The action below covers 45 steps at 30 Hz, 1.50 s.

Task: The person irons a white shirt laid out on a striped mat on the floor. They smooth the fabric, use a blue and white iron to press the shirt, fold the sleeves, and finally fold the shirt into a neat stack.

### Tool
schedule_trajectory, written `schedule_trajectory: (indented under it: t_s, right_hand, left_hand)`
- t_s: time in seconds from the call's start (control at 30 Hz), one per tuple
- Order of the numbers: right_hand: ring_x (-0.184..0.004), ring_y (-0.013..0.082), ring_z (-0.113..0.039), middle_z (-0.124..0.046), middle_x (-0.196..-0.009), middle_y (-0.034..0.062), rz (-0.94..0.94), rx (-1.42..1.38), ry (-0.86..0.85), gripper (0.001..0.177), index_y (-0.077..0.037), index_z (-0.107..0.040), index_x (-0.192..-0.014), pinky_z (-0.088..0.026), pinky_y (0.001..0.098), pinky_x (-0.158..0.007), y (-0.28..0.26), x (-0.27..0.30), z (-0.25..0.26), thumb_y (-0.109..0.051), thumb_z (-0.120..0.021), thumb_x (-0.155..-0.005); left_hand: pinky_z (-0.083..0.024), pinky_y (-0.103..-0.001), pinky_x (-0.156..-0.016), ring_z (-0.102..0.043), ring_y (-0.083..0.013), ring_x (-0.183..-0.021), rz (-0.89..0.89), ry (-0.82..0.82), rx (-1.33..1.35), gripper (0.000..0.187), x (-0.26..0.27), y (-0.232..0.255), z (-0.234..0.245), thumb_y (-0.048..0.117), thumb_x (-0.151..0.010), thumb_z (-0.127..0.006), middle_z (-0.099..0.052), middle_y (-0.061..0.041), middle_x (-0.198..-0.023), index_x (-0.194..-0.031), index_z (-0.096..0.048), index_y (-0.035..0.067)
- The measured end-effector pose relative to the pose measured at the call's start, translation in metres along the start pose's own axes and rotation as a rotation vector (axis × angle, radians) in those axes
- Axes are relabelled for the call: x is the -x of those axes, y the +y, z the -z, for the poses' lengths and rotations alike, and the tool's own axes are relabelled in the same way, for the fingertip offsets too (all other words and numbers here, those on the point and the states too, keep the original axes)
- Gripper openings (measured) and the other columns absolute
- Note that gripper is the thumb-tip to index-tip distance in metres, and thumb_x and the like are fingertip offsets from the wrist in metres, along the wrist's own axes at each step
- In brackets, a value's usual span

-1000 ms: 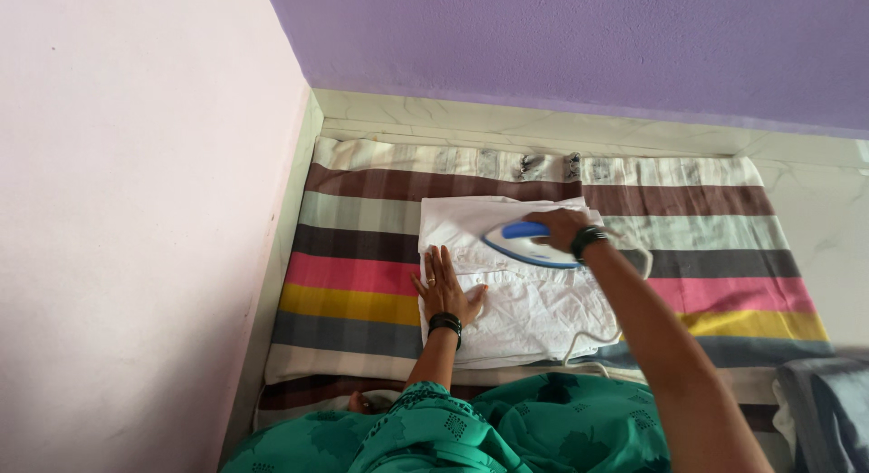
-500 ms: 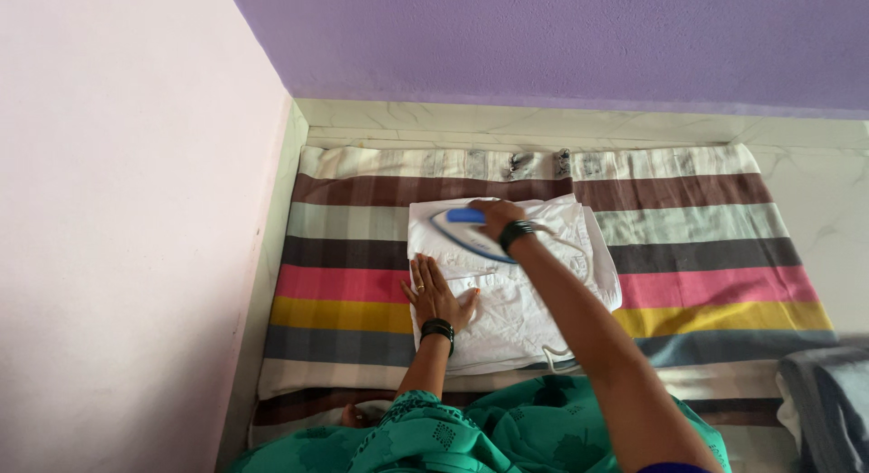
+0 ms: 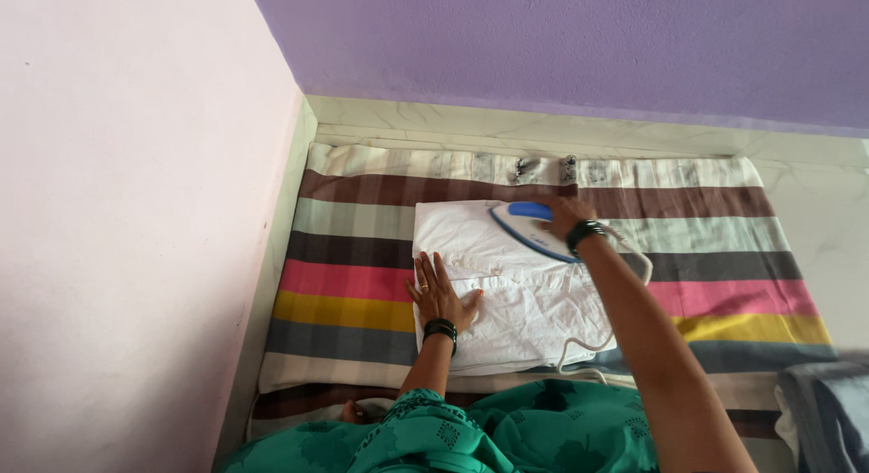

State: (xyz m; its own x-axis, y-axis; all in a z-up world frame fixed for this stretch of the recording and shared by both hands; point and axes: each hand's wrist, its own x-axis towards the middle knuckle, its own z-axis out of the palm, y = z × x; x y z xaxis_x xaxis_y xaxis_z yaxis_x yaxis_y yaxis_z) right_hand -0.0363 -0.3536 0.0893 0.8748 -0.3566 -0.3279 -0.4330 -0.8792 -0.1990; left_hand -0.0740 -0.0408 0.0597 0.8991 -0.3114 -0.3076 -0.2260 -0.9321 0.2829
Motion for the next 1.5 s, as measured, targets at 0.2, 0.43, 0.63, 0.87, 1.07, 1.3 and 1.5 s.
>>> schedule_trajectory:
  t_s: [0.2,0.43,0.63,0.87,1.07,1.3,1.5]
  right_hand:
    - [-0.108,0.0274,-0.071,-0.073,-0.122,0.0035,0.257,-0.015,-0.02,0.051,-0.034,-0.059,-0.138,-0.057,0.0457,-0.09,-0.124,-0.006,-0.033,-0.042,-0.073,-0.09]
    - [-0.109,0.0307,-0.07,-0.074,-0.117,0.0055,0.464,0.05,-0.035,0.051,-0.036,-0.061,-0.134,-0.056,0.047,-0.091,-0.163,-0.012,-0.034,-0.039,-0.078,-0.086]
    - [-0.108,0.0257,-0.071,-0.074,-0.117,-0.0014,0.456,0.227,-0.151,0.047,-0.042,-0.062,-0.131,-0.055,0.0462,-0.093,-0.089,0.013,-0.016,-0.041,-0.076,-0.086]
    - [-0.11,0.025,-0.07,-0.074,-0.118,-0.0021,0.372,0.227,-0.131,0.046,-0.044,-0.063,-0.13,-0.055,0.046,-0.093,-0.041,0.027,-0.004,-0.043,-0.077,-0.086]
    - [-0.107,0.0254,-0.071,-0.075,-0.115,-0.0003,0.447,0.156,-0.105,0.048,-0.038,-0.063,-0.132,-0.056,0.0451,-0.09,-0.129,0.013,-0.034,-0.039,-0.077,-0.087]
    - [-0.108,0.0291,-0.071,-0.075,-0.115,0.0038,0.413,0.051,-0.006,0.049,-0.036,-0.064,-0.13,-0.056,0.0465,-0.092,-0.16,-0.001,-0.047,-0.035,-0.08,-0.084]
    - [-0.11,0.0292,-0.07,-0.071,-0.124,0.0031,0.147,0.01,0.054,0.057,-0.038,-0.059,-0.136,-0.056,0.0471,-0.093,-0.104,-0.033,-0.042,-0.042,-0.08,-0.083]
  left_hand:
    - [-0.001,-0.059,-0.125,0.013,-0.0414,-0.156,-0.009,0.08,0.036,0.133,-0.003,-0.002,-0.01,0.073,-0.082,-0.065,0.016,-0.029,-0.167,-0.158,0.015,0.0]
    - [0.0,-0.059,-0.126,0.013,-0.0385,-0.157,0.011,0.075,0.083,0.136,-0.001,-0.001,-0.007,0.073,-0.079,-0.069,0.017,-0.023,-0.168,-0.158,0.012,-0.003]
    - [0.0,-0.059,-0.125,0.012,-0.0396,-0.156,-0.006,0.103,0.073,0.137,0.0,-0.002,-0.009,0.073,-0.079,-0.069,0.019,-0.025,-0.167,-0.157,0.013,-0.003]
    - [0.0,-0.058,-0.126,0.013,-0.0391,-0.157,0.013,0.051,0.084,0.138,-0.001,-0.003,-0.009,0.074,-0.079,-0.067,0.021,-0.026,-0.167,-0.158,0.015,-0.004]
    - [-0.001,-0.058,-0.125,0.013,-0.0391,-0.157,0.024,0.067,0.069,0.135,0.0,-0.003,-0.008,0.075,-0.081,-0.065,0.02,-0.025,-0.167,-0.158,0.014,-0.005]
    - [0.002,-0.058,-0.126,0.014,-0.0322,-0.157,0.024,-0.006,0.043,0.131,0.0,0.001,0.001,0.077,-0.082,-0.06,0.014,-0.022,-0.169,-0.159,0.009,-0.005]
    - [0.002,-0.059,-0.125,0.015,-0.0309,-0.157,0.013,-0.032,-0.002,0.127,0.001,0.001,0.005,0.078,-0.085,-0.055,0.011,-0.022,-0.17,-0.159,0.006,-0.005]
